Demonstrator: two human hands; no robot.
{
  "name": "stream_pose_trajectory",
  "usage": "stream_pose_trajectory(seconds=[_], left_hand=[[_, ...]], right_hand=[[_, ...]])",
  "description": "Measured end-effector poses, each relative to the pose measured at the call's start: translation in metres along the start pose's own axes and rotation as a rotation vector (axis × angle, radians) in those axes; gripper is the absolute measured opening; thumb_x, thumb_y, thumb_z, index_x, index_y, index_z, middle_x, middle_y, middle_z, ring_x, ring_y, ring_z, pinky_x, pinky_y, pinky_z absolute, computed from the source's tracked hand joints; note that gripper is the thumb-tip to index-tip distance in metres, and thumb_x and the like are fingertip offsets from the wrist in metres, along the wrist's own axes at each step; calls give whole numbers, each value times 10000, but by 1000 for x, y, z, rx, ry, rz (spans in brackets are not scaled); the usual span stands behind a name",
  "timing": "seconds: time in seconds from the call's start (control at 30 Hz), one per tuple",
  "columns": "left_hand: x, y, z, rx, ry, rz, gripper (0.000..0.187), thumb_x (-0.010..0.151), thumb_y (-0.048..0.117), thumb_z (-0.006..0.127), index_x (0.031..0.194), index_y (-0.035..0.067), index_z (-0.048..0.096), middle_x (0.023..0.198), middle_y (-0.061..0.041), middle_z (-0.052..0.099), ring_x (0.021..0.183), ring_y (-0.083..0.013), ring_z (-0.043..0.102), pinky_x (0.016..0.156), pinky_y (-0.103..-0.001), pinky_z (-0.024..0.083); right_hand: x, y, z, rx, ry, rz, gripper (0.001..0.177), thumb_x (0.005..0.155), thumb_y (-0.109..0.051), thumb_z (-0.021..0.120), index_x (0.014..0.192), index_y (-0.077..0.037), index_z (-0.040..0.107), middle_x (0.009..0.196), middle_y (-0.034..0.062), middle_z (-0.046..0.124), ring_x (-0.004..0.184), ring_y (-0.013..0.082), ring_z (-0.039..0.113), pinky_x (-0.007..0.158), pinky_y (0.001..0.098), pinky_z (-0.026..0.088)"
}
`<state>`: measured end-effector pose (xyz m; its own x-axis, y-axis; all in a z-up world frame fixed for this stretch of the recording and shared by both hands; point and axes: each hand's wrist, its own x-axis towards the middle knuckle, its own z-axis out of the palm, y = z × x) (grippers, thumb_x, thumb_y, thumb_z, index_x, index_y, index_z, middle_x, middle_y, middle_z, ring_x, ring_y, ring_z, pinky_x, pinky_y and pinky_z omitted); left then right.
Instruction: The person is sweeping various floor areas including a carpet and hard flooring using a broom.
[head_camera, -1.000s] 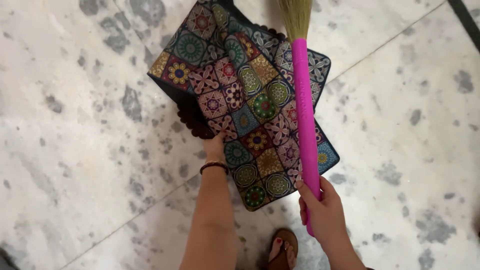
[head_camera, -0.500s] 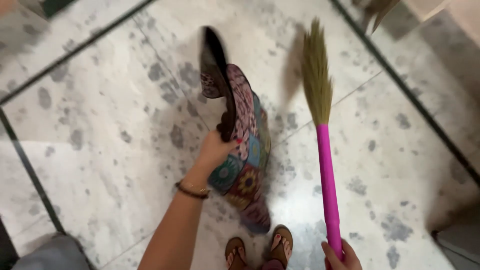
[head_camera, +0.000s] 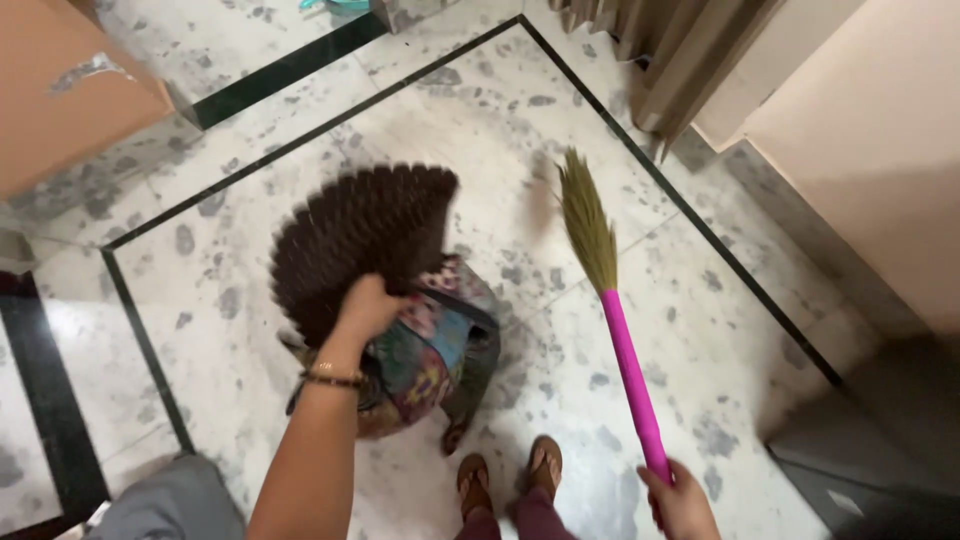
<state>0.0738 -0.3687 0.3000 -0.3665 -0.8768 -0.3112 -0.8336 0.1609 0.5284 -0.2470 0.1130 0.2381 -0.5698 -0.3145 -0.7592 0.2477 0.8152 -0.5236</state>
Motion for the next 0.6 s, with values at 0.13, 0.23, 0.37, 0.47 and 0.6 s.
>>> stream_pose_trajectory(seconds=[0.13,0.23,0.37,0.47,0.6], left_hand=[[-70,-20,-60,89,383,5,332,752,183,792,1012,-22,765,937,-290,719,913,-447,682,796,-508,542],[-145,-20,-134,-185,481,-15,295,779,86,760,1055,-18,772,921,-227,757,848,-327,704,754,-429,548],[-244,-3,-186,-606,514,82,260,806,-21,732,1064,-23,759,975,-109,781,841,-169,705,755,-323,551],[-314,22,-221,-800,601,219,313,800,-102,705,1099,-15,743,1053,-46,770,910,-128,693,801,-281,554],[-414,52,-250,-782,798,273,382,795,-113,702,1161,-3,716,1094,-44,763,948,-134,710,848,-275,569]], right_hand=[[-50,-22,-8,-38,-62,-101,380,890,-276,734,1092,34,650,592,85,565,424,199,503,391,373,409],[-71,-32,1,-26,-104,-172,358,891,-285,724,1052,25,645,601,83,566,425,193,498,390,371,411],[-103,-50,4,-68,-161,-235,343,894,-276,718,1050,19,639,609,79,565,434,186,501,393,360,419],[-112,-64,11,-104,-226,-276,342,903,-262,713,1057,32,629,623,74,566,443,176,506,397,353,418],[-120,-71,17,-125,-341,-307,337,902,-244,713,1078,28,619,629,63,552,448,169,491,400,352,400]])
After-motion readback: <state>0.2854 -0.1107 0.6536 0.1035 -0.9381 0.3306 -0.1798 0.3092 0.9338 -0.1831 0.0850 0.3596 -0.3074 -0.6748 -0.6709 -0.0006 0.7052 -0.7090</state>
